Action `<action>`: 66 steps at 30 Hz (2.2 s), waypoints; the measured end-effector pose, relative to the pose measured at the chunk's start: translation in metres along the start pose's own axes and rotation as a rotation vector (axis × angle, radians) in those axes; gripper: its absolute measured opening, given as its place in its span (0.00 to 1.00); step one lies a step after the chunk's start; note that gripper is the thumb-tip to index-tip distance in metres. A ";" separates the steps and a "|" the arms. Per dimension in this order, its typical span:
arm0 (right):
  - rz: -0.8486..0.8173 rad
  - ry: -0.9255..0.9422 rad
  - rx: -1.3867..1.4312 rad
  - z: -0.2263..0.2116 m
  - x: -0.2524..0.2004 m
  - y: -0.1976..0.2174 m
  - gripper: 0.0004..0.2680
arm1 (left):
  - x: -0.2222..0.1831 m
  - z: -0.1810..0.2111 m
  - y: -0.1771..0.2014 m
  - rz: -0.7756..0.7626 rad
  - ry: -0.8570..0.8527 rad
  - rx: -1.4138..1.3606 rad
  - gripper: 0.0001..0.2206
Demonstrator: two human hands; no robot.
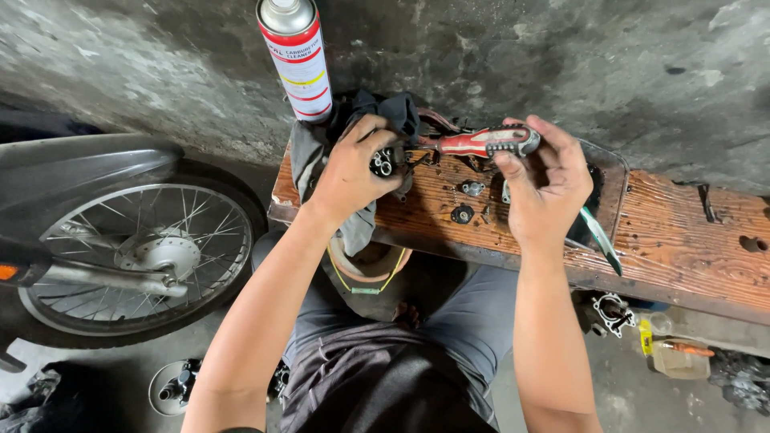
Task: Assembling and inspecting the internal components of a motorcycle carburetor on a workbench.
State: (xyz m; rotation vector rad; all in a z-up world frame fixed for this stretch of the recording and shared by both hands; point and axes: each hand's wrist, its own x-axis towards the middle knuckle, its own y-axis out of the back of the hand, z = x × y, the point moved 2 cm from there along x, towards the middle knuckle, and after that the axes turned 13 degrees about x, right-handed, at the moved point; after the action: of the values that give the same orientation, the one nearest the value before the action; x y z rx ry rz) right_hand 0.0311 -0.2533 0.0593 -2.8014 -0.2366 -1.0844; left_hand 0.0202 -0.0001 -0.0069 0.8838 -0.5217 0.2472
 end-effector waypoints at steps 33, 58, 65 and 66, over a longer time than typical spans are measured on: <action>-0.073 0.020 -0.004 0.006 -0.001 -0.009 0.16 | -0.003 -0.015 -0.016 -0.035 0.026 0.102 0.19; -0.310 -0.188 -0.334 -0.028 0.016 0.017 0.20 | 0.005 0.006 -0.012 -0.264 0.017 0.205 0.24; -0.322 -0.260 -0.586 -0.029 0.007 0.030 0.07 | 0.007 0.029 0.004 -0.334 0.026 0.201 0.31; -0.294 -0.259 -0.520 -0.026 0.005 0.031 0.08 | 0.007 0.029 0.002 -0.328 0.050 0.187 0.33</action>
State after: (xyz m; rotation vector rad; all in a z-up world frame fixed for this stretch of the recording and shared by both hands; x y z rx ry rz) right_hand 0.0239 -0.2879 0.0795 -3.4677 -0.4656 -0.9387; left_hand 0.0154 -0.0213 0.0133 1.1273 -0.3037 0.0184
